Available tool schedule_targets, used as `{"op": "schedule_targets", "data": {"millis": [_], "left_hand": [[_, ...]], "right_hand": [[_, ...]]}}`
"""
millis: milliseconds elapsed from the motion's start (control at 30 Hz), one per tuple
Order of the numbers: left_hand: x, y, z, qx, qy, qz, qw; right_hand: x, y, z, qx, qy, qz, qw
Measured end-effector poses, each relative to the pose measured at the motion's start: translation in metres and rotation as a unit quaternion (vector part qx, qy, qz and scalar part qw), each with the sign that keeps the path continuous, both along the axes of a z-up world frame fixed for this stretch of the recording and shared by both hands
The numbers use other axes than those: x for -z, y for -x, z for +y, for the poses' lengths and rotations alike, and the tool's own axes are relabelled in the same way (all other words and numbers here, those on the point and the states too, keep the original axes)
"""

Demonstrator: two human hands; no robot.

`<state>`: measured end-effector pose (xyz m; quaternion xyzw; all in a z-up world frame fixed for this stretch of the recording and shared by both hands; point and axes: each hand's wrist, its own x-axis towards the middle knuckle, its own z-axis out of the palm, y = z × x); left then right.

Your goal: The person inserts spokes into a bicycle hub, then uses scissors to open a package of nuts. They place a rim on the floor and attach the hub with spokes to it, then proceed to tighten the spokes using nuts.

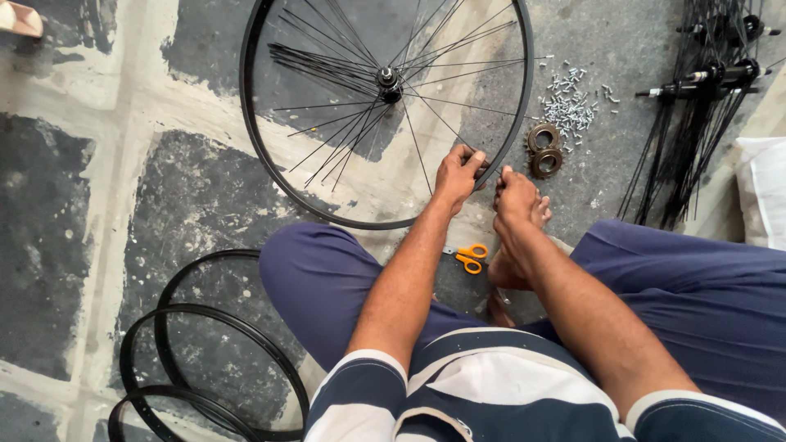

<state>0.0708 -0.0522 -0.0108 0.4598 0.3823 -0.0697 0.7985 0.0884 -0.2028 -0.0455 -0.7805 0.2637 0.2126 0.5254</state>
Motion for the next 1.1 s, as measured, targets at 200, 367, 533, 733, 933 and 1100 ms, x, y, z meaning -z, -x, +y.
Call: {"op": "schedule_targets", "data": {"millis": [200,367,533,733,933,1100], "left_hand": [[0.024,0.002,-0.006,0.027,-0.149,-0.015,0.988],[0.017,0.000,-0.004,0.002,-0.100,-0.037,0.994],[-0.032,0.003,0.020,0.074,-0.396,0.045,0.914],[-0.047,0.020,0.127,-0.067,-0.601,0.176,0.777],[-0.007,0.035,0.174,0.126,-0.716,0.206,0.655],[-0.023,0.032,0.185,0.190,-0.806,0.148,0.540]], "right_hand": [[-0.024,-0.007,0.005,0.050,-0.222,0.176,0.958],[-0.049,-0.004,0.019,-0.024,-0.213,0.050,0.976],[-0.031,-0.020,0.012,-0.129,-0.207,0.020,0.970],[-0.039,-0.026,-0.010,-0.178,-0.079,-0.005,0.981],[-0.047,-0.025,-0.009,-0.221,0.003,-0.019,0.975],[-0.047,-0.027,-0.010,-0.233,0.007,-0.024,0.972]]}}
